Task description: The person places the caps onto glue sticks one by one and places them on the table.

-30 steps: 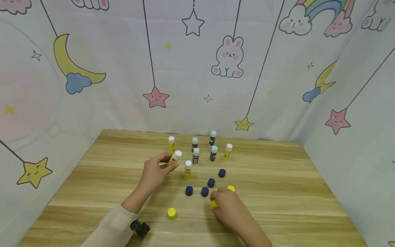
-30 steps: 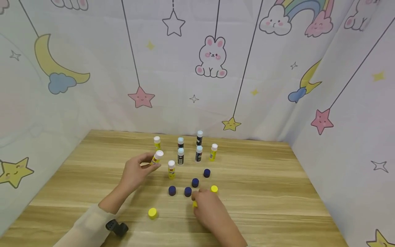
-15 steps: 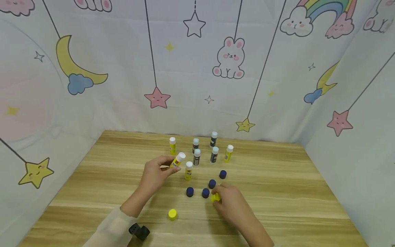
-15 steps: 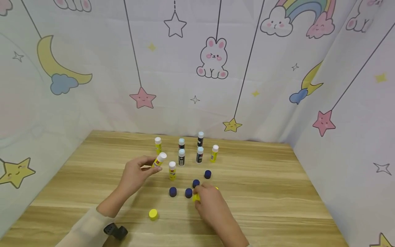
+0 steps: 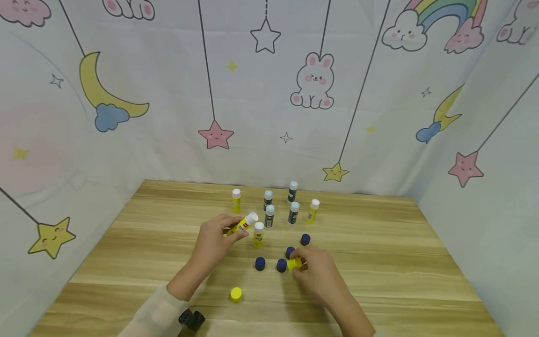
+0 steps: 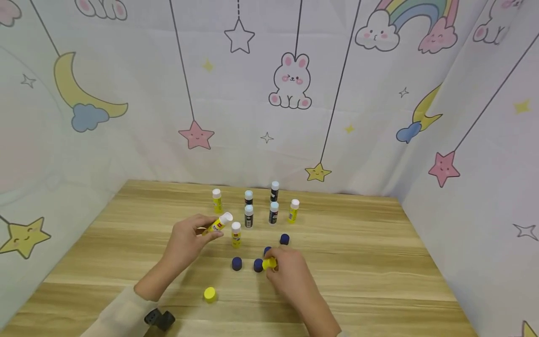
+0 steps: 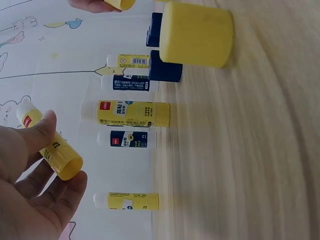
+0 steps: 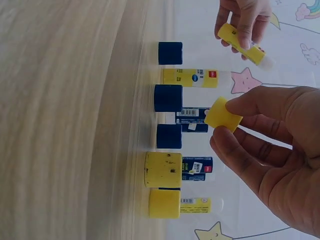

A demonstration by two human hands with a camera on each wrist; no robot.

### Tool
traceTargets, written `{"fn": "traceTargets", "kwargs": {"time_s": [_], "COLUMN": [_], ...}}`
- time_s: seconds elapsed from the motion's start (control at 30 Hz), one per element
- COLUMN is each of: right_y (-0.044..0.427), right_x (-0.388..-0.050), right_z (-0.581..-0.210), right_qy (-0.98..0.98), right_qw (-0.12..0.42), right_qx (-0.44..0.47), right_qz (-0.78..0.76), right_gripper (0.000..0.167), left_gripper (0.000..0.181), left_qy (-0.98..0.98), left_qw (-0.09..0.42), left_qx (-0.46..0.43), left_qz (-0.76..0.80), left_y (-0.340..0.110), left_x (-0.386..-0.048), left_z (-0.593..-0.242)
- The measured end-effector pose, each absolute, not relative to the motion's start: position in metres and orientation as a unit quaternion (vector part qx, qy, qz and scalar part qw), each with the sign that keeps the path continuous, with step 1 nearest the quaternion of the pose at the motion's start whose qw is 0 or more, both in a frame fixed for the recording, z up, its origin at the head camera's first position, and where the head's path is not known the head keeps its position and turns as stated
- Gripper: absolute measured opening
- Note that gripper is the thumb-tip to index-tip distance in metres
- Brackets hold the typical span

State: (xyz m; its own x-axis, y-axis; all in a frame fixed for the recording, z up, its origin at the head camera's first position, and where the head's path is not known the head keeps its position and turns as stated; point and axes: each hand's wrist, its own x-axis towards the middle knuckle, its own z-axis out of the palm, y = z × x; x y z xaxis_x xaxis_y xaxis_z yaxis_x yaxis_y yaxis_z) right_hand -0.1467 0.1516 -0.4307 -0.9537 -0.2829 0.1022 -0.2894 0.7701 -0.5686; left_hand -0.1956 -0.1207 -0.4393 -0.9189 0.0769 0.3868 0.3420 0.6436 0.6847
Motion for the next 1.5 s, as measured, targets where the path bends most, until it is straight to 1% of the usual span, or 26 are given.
{"fn": "traceTargets", "kwargs": {"time_s": [0.2,0.4,0.67,0.9,1.23,1.5], "right_y": [0.148,0.145,0.145,0.145,0.147,0.147], "right_x": [-0.15,-0.154,-0.156,-0.159,-0.165,-0.165], "right_z": [-0.427,-0.426,-0.423,-0.425,-0.428,-0.43], "right_qy": [-0.929,-0.907,-0.88,-0.852,-0.823,-0.802], "right_qw": [0.023,0.052,0.051,0.066,0.082,0.094], "right_qx": [0.122,0.1,0.043,0.025,0.008,0.01], "right_qz": [0.348,0.406,0.47,0.519,0.562,0.589], "right_gripper": [0.021,0.024,0.021,0.022,0.024,0.021], "left_gripper": [0.036,0.035,0.033,0.034,0.037,0.037], "left_qy": [-0.898,-0.899,-0.905,-0.914,-0.906,-0.9], "left_qw": [0.191,0.202,0.224,0.235,0.27,0.288], "left_qx": [-0.134,-0.146,-0.165,-0.174,-0.207,-0.236], "left_qz": [-0.374,-0.361,-0.323,-0.28,-0.25,-0.228], "left_y": [-0.117,-0.113,-0.112,-0.112,-0.112,-0.108], "left_x": [-0.193,-0.191,-0.19,-0.189,-0.189,-0.187], "left_z": [-0.439,-0.438,-0.431,-0.43,-0.426,-0.426]}}
